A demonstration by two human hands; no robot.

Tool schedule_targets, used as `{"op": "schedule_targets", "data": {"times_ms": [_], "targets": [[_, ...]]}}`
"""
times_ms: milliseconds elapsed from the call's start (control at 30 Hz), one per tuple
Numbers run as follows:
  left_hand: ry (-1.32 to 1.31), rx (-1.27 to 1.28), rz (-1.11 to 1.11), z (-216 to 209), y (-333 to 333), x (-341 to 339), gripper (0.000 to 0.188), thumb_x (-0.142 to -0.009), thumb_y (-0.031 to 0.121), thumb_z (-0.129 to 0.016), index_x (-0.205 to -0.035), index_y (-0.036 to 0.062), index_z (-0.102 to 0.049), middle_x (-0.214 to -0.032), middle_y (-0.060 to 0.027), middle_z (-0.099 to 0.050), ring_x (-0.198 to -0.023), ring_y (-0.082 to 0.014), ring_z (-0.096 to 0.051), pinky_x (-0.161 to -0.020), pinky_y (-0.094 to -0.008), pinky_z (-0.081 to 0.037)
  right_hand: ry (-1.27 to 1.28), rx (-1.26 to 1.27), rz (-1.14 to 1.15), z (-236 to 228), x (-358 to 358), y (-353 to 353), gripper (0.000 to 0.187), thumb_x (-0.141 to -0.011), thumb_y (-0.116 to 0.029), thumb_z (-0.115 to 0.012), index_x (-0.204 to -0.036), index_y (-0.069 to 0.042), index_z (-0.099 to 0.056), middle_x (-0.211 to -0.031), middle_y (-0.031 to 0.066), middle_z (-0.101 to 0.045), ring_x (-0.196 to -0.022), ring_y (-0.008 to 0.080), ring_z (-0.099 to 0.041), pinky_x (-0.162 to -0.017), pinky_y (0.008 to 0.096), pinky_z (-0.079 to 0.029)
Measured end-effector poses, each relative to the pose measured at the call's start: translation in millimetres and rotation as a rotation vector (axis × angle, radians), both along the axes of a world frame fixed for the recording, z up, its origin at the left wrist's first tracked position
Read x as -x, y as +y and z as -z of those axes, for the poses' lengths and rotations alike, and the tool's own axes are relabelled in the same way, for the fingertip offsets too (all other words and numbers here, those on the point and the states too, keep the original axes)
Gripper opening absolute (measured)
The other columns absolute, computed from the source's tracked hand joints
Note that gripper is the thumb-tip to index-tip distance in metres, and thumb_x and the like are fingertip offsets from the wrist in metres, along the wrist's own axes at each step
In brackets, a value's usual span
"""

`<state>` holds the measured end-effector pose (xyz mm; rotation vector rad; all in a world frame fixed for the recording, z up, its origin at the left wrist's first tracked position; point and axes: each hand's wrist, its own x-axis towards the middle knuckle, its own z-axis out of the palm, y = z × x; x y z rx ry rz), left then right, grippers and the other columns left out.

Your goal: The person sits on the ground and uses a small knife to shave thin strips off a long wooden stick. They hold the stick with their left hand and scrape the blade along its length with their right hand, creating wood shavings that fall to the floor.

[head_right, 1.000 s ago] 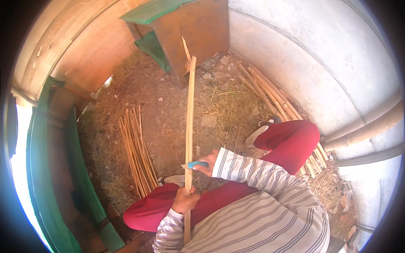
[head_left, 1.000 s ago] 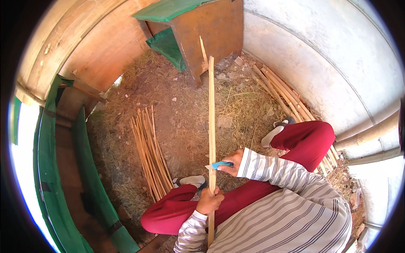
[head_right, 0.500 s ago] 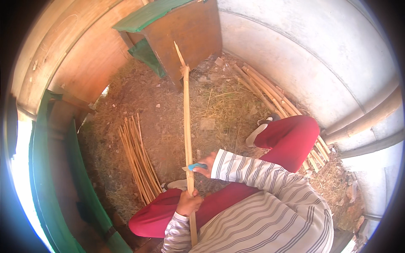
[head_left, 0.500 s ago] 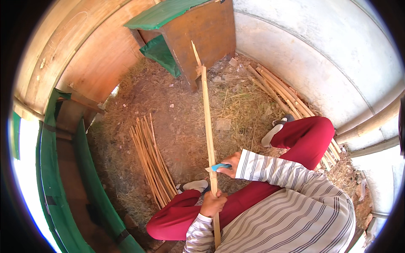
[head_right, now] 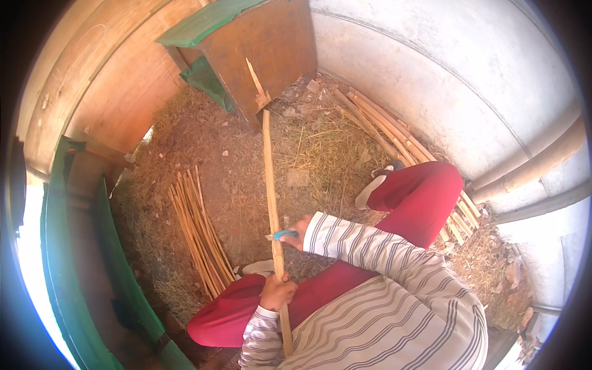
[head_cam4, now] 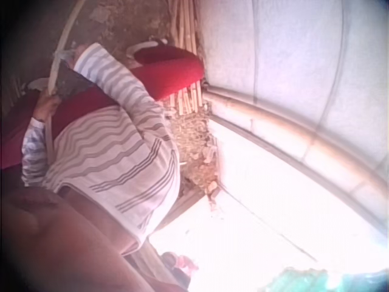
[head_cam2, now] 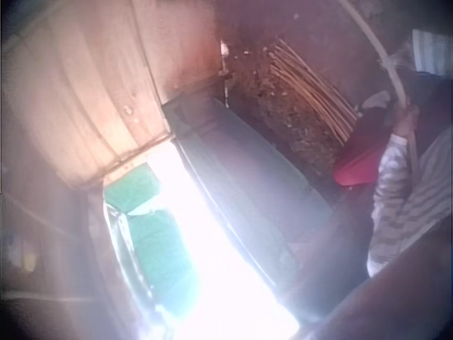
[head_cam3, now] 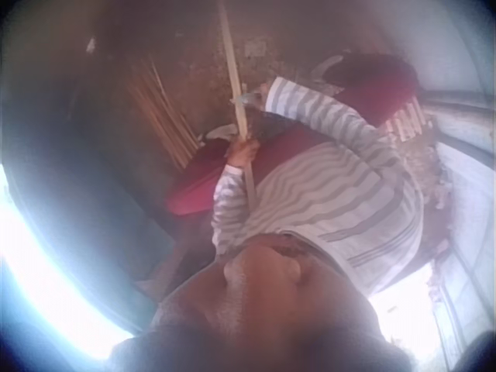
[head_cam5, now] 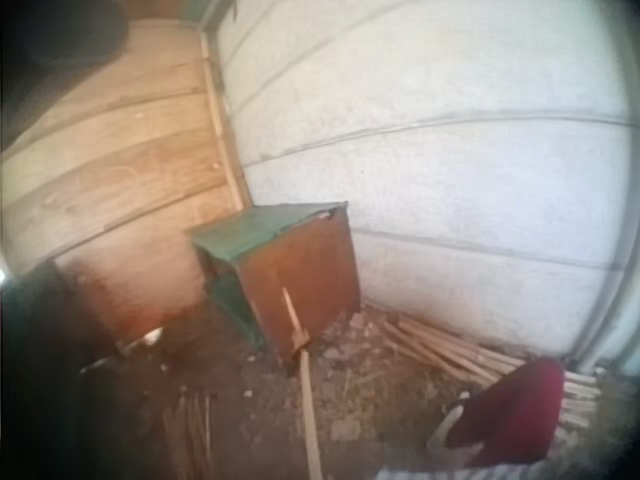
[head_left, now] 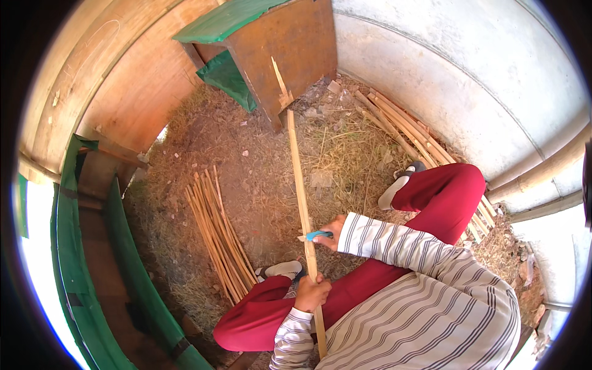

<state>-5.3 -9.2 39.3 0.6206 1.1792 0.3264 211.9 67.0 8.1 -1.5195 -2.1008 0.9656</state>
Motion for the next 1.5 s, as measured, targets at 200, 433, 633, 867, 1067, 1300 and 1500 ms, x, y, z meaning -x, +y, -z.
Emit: {"op": "schedule_targets", "data": {"times_ms": [200, 433, 633, 867, 1067, 1300, 1500], "targets": [[-0.007, 0.037, 0.020, 0.3, 1.6, -0.3, 0.032, -0.078, -0.009, -0.060, -0.081, 0.0133, -0.038, -0.061, 0.0027, -0.045, -0.043, -0.0046, -0.037, -0.036, -0.0235, -0.026, -0.041, 0.068, 0.003, 8.2, -3.5, 6.3, 0.042, -0.095, -0.050, -0.057, -0.107, -0.014, -0.075, -0.067, 0.0162, -0.068, -0.060, 0.0328, -0.067, -0.062, 0.0439, -0.057], [0.007, 0.032, 0.048, 9.0, -4.1, 1.3, 0.031, -0.078, -0.008, -0.061, -0.080, 0.0129, -0.039, -0.061, 0.0030, -0.045, -0.043, -0.0051, -0.039, -0.036, -0.0238, -0.027, -0.139, 0.294, 0.104, -14.2, -12.9, 24.6, 0.048, -0.093, -0.054, -0.057, -0.113, -0.013, -0.074, -0.073, 0.0189, -0.069, -0.070, 0.0321, -0.070, -0.072, 0.0448, -0.058], [0.043, -0.018, 0.067, 1.0, -4.5, 1.2, 0.030, -0.076, -0.007, -0.062, -0.078, 0.0123, -0.039, -0.060, 0.0019, -0.046, -0.043, -0.0060, -0.042, -0.036, -0.0247, -0.029, -0.151, 0.345, 0.160, -10.4, -16.5, 39.4, 0.056, -0.092, -0.059, -0.054, -0.118, -0.012, -0.072, -0.087, 0.0209, -0.071, -0.085, 0.0357, -0.070, -0.080, 0.0462, -0.057], [0.126, -0.118, 0.166, -7.2, -6.6, -4.0, 0.028, -0.076, -0.006, -0.062, -0.075, 0.0114, -0.040, -0.057, 0.0015, -0.045, -0.042, -0.0066, -0.043, -0.036, -0.0248, -0.033, -0.235, 0.271, 0.268, -3.5, -35.4, 57.0, 0.051, -0.095, -0.055, -0.054, -0.118, -0.013, -0.072, -0.071, 0.0142, -0.070, -0.065, 0.0271, -0.069, -0.070, 0.0420, -0.059], [0.118, -0.108, 0.226, -8.2, -15.3, 0.8, 0.027, -0.076, -0.005, -0.062, -0.076, 0.0112, -0.040, -0.056, 0.0018, -0.044, -0.042, -0.0067, -0.044, -0.036, -0.0252, -0.033, -0.188, 0.370, 0.417, -7.5, -58.7, 79.7, 0.063, -0.090, -0.061, -0.056, -0.123, -0.008, -0.068, -0.101, 0.0195, -0.072, -0.097, 0.0346, -0.069, -0.092, 0.0441, -0.054], [0.112, -0.094, 0.234, -21.5, -24.4, 11.4, 0.026, -0.075, -0.004, -0.062, -0.076, 0.0107, -0.041, -0.055, 0.0022, -0.044, -0.041, -0.0064, -0.043, -0.036, -0.0251, -0.032, -0.299, 0.332, 0.444, -1.3, -66.7, 92.6, 0.067, -0.091, -0.064, -0.050, -0.123, -0.009, -0.068, -0.101, 0.0200, -0.072, -0.098, 0.0359, -0.069, -0.092, 0.0450, -0.054], [0.168, -0.159, 0.285, -33.8, -33.7, 21.7, 0.028, -0.075, -0.003, -0.065, -0.076, 0.0109, -0.040, -0.055, 0.0026, -0.045, -0.041, -0.0058, -0.044, -0.036, -0.0253, -0.032, -0.212, 0.313, 0.470, 12.4, -76.4, 112.1, 0.065, -0.092, -0.063, -0.050, -0.127, -0.011, -0.066, -0.106, 0.0201, -0.071, -0.104, 0.0348, -0.067, -0.095, 0.0452, -0.053]]}}
